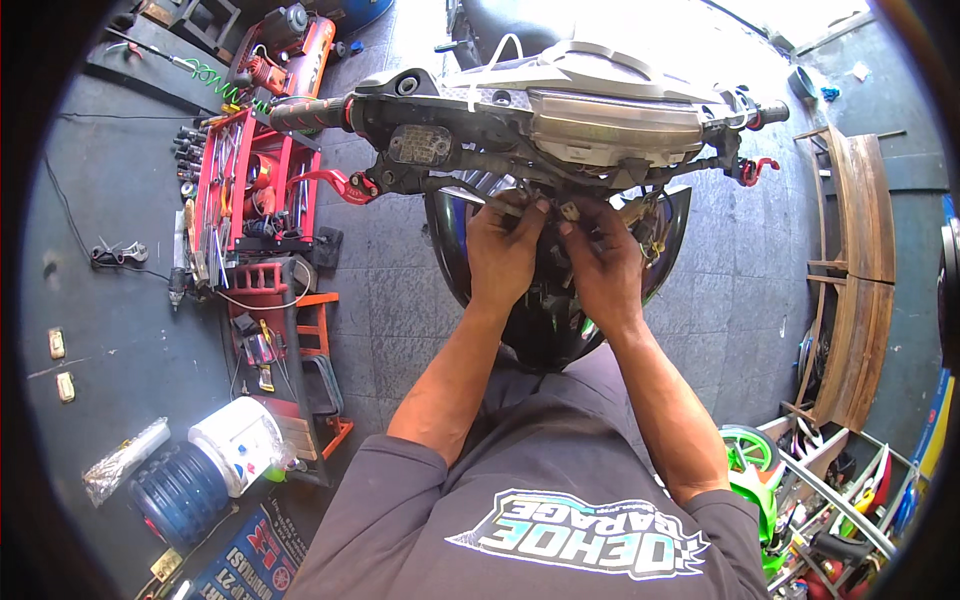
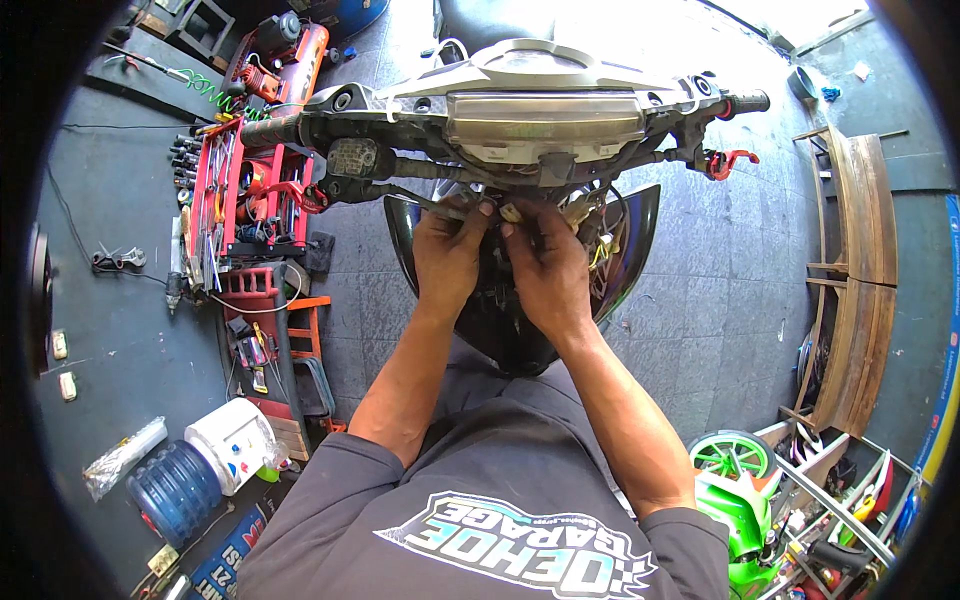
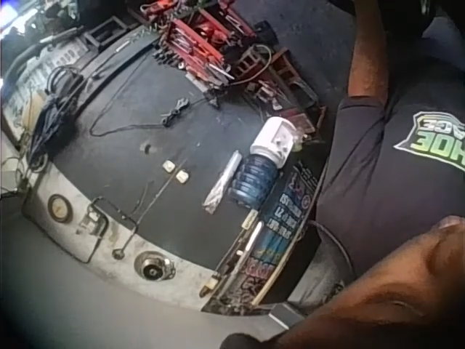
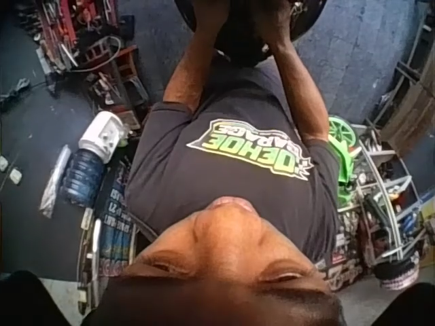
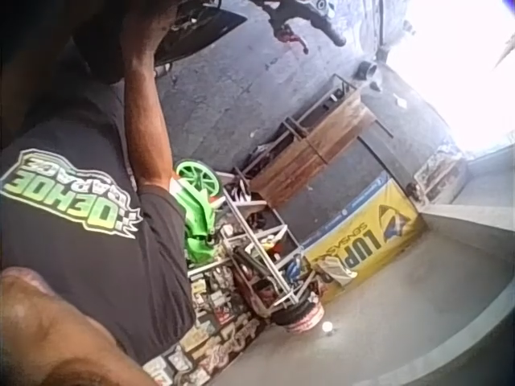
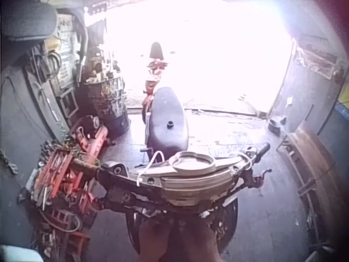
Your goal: Connect and organize electrical wiring and connectors behind the motorcycle headlamp assembly.
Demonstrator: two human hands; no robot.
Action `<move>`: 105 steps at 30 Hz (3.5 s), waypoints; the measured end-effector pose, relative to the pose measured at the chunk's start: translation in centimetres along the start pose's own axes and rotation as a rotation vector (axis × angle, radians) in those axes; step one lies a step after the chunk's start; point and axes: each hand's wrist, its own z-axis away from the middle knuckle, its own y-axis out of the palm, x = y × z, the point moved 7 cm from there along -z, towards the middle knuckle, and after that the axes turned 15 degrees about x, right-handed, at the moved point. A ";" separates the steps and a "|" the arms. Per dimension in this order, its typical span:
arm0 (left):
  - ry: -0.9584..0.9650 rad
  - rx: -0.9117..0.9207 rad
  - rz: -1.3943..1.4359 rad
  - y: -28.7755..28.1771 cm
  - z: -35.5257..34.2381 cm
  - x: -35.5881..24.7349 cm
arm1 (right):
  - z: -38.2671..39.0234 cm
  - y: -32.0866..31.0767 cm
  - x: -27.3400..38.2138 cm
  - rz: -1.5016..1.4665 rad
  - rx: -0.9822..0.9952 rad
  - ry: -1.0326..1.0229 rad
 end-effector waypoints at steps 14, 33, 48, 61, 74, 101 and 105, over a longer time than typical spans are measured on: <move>-0.110 0.139 0.448 0.3 -0.5 1.1 | 0.2 -0.4 1.4 0.356 -0.111 -0.361; 0.072 0.166 0.048 -0.5 -0.3 -0.3 | -0.7 0.2 1.2 0.329 -0.099 -0.322; 0.218 0.129 0.006 -0.1 -0.3 -0.2 | -1.6 1.1 2.1 0.471 -0.107 -0.370; 0.023 -0.027 0.113 -2.2 2.2 1.2 | 2.8 -1.6 0.3 0.573 -0.168 -0.333; -0.161 0.138 0.143 1.0 0.0 0.7 | 4.1 -1.6 0.4 0.509 -0.126 -0.204; -0.022 0.076 0.329 0.7 0.6 0.3 | -0.2 0.6 1.3 0.354 -0.030 -0.242; -0.051 0.037 0.356 0.7 0.5 0.2 | -0.2 0.5 0.3 0.243 -0.075 -0.171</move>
